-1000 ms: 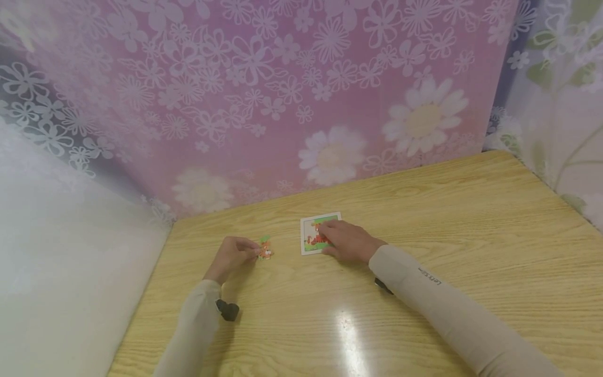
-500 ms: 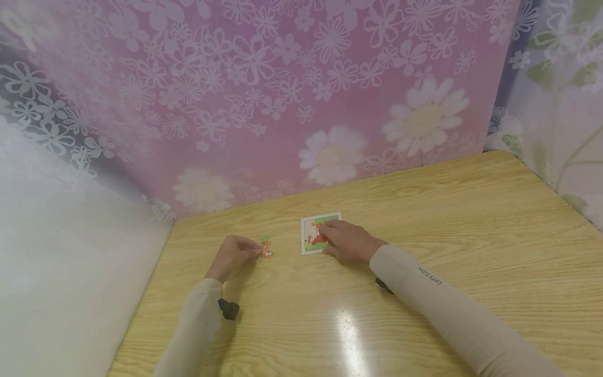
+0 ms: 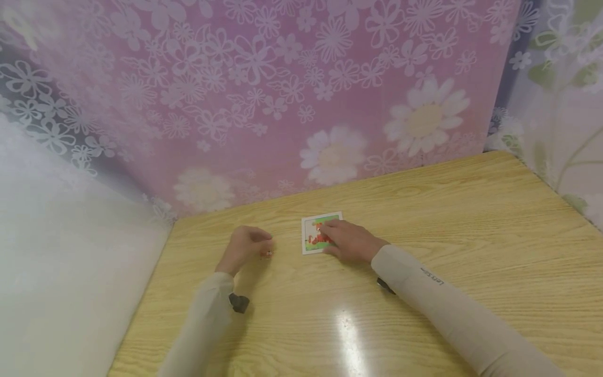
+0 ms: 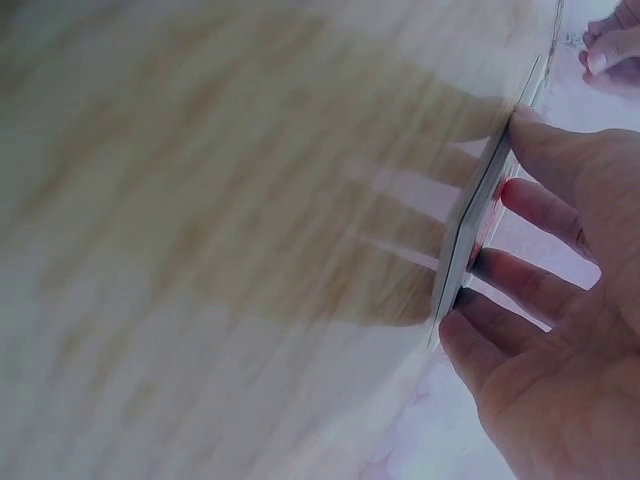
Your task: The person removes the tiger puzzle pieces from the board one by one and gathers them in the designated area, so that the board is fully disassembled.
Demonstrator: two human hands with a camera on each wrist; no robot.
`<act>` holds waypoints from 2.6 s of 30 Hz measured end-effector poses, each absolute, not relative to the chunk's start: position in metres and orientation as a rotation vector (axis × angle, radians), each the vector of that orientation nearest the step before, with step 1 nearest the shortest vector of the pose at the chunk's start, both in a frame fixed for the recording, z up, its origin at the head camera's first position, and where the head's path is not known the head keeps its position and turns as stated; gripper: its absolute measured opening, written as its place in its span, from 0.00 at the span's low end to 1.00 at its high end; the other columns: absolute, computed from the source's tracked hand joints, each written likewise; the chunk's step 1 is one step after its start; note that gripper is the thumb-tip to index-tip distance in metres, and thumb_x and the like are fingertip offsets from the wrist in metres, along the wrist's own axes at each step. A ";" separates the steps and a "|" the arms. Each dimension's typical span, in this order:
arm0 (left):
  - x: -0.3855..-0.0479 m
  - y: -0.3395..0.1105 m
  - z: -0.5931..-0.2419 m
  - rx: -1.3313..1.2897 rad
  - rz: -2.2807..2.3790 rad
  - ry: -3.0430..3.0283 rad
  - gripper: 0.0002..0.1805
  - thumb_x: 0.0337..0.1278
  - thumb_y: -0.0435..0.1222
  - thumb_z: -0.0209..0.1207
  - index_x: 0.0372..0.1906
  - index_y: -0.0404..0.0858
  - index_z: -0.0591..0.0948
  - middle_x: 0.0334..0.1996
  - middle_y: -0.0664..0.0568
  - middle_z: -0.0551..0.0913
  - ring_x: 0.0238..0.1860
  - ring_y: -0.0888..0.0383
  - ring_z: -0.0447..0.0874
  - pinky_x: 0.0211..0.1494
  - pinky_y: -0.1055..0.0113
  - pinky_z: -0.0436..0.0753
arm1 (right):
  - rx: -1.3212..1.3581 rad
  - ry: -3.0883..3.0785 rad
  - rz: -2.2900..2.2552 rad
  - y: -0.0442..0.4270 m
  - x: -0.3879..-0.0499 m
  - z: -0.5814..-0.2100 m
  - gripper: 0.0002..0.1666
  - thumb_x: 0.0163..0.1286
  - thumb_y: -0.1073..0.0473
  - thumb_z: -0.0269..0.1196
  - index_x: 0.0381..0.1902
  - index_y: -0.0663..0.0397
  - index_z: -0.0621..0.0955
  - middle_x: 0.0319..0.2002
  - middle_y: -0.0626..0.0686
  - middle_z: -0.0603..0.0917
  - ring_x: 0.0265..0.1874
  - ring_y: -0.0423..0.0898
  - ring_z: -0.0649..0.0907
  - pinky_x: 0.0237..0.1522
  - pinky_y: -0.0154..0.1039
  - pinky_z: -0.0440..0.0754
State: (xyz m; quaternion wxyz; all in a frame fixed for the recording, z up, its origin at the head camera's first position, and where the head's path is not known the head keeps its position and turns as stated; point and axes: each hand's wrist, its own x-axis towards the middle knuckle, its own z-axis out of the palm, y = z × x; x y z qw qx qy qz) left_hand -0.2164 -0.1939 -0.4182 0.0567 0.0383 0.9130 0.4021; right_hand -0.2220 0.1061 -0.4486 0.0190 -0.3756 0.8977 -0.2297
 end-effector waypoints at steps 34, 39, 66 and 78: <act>-0.229 -0.109 -0.430 0.290 1.006 2.725 0.05 0.56 0.36 0.74 0.36 0.39 0.90 0.32 0.56 0.85 0.34 0.60 0.81 0.41 0.65 0.83 | -1.102 2.678 -0.721 0.119 -0.226 -0.447 0.17 0.72 0.57 0.67 0.56 0.54 0.84 0.69 0.65 0.73 0.71 0.63 0.68 0.63 0.58 0.74; -0.228 -0.108 -0.429 0.288 1.039 2.721 0.04 0.57 0.34 0.73 0.35 0.39 0.89 0.32 0.56 0.86 0.34 0.60 0.82 0.42 0.63 0.84 | -1.095 2.665 -0.735 0.119 -0.227 -0.448 0.17 0.72 0.57 0.68 0.56 0.55 0.84 0.67 0.62 0.75 0.71 0.62 0.68 0.63 0.57 0.74; -0.219 -0.143 -0.413 0.365 1.299 2.737 0.02 0.64 0.32 0.67 0.35 0.39 0.88 0.32 0.54 0.87 0.33 0.53 0.86 0.34 0.63 0.83 | -1.104 2.673 -0.739 0.120 -0.225 -0.445 0.17 0.73 0.58 0.66 0.56 0.58 0.83 0.62 0.60 0.80 0.72 0.63 0.67 0.66 0.58 0.71; -0.205 -0.192 -0.412 0.229 1.399 2.695 0.03 0.63 0.33 0.68 0.36 0.37 0.88 0.33 0.45 0.88 0.36 0.42 0.87 0.39 0.50 0.86 | -1.129 2.687 -0.732 0.121 -0.223 -0.445 0.16 0.72 0.58 0.67 0.55 0.58 0.84 0.60 0.63 0.80 0.70 0.65 0.70 0.63 0.59 0.73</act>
